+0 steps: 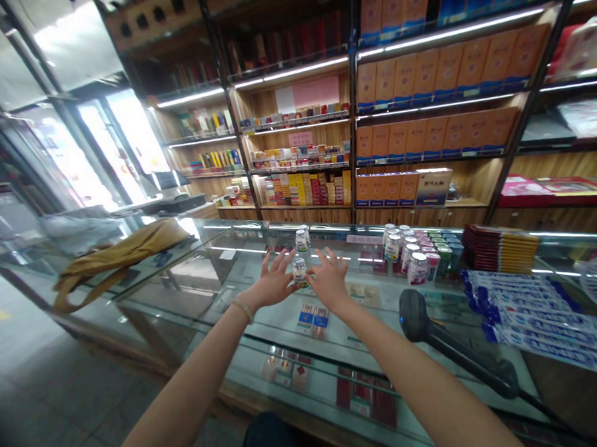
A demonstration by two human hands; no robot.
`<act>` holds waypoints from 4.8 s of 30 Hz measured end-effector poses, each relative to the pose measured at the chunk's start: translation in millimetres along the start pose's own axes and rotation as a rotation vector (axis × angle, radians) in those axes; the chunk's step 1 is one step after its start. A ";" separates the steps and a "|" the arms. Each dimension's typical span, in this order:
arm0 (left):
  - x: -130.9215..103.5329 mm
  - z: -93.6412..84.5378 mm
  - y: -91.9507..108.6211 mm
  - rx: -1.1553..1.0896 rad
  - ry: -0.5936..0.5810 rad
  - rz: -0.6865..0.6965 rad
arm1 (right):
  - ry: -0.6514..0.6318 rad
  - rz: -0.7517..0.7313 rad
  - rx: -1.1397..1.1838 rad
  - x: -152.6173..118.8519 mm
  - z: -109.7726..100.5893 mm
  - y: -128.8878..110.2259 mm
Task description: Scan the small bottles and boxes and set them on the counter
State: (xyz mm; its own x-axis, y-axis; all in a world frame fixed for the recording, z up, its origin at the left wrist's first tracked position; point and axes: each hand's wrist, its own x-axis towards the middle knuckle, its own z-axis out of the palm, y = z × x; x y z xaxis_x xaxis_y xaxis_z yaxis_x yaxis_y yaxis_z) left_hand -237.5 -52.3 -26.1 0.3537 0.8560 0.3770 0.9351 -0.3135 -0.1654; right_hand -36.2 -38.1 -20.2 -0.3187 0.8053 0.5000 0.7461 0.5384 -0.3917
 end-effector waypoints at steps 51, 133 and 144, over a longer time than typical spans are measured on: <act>66.0 52.0 -77.9 -0.204 0.144 -0.320 | 0.104 0.034 -0.117 88.5 84.2 -1.6; 59.8 40.3 -47.4 0.053 0.234 -0.528 | 0.100 0.309 -0.094 81.8 75.5 -0.5; 80.8 -8.7 -40.4 0.093 0.347 -0.443 | 0.070 0.198 -0.178 81.7 17.9 7.3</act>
State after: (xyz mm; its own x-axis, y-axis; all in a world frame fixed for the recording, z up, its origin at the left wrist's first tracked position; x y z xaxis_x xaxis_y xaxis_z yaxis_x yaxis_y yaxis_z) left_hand -246.5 25.9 18.9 -0.0700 0.7073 0.7034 0.9954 0.0955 0.0030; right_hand -67.2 36.1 4.0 -0.1196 0.8683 0.4814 0.8829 0.3148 -0.3484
